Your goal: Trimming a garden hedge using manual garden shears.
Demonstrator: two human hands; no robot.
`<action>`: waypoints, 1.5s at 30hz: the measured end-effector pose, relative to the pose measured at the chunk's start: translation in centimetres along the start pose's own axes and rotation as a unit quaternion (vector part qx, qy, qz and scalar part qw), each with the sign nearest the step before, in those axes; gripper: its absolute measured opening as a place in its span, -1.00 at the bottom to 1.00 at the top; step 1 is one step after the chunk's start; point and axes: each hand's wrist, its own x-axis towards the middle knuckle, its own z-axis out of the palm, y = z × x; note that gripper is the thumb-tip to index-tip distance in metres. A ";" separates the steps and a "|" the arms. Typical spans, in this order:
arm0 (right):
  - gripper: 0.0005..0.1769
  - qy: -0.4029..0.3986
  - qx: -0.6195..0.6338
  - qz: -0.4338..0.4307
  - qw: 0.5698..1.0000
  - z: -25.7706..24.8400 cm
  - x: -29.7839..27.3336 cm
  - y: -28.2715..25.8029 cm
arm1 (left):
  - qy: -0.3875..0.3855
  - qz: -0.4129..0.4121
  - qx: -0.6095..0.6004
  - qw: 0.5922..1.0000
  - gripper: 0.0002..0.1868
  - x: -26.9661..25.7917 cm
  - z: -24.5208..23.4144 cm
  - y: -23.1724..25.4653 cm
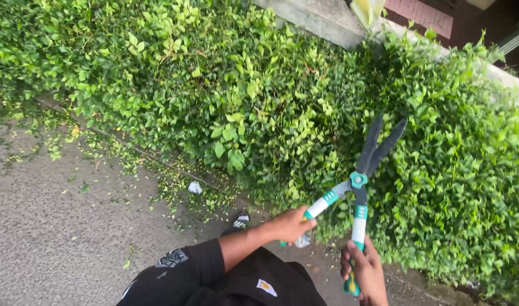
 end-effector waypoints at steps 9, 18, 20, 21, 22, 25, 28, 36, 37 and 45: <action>-0.88 -0.110 -0.022 -0.031 0.993 11.3 23.6 -7.7 | 0.231 -0.016 0.085 0.969 -0.51 14.8 -18.0 -2.7; -0.72 -0.311 -0.170 0.118 0.928 30.9 30.2 -0.1 | 0.477 -0.165 0.059 0.861 -0.29 3.8 -25.9 -21.0; -0.73 -0.352 -0.192 0.099 0.911 31.9 27.5 2.7 | 0.501 -0.191 0.098 0.838 -0.34 -1.3 -23.0 -22.7; -0.75 -0.388 -0.212 0.072 0.894 32.5 26.3 3.9 | 0.522 -0.209 0.139 0.815 -0.39 -3.6 -21.8 -23.4; -0.75 -0.394 -0.212 0.075 0.891 32.4 24.7 3.3 | 0.525 -0.214 0.137 0.812 -0.39 -5.2 -19.7 -23.0; -0.73 -0.432 -0.265 0.038 0.861 32.3 20.3 1.2 | 0.572 -0.173 -0.067 0.799 -0.53 -9.3 -14.1 -21.9; -0.64 -0.478 -0.368 0.035 0.796 30.7 19.0 -0.9 | 0.559 -0.187 -0.224 0.776 -0.58 -9.5 -11.3 -19.1; -0.76 -0.318 -0.214 0.043 0.923 24.8 27.7 -7.9 | 0.471 -0.015 -0.018 0.882 -0.40 2.6 -23.2 -9.4; -0.76 -0.318 -0.219 0.042 0.921 24.3 30.2 -9.1 | 0.473 -0.013 -0.022 0.881 -0.40 4.9 -25.6 -7.5; -0.87 -0.234 -0.132 0.041 0.962 31.7 47.5 -19.5 | 0.331 -0.040 0.026 0.942 -0.43 21.4 -44.3 -4.6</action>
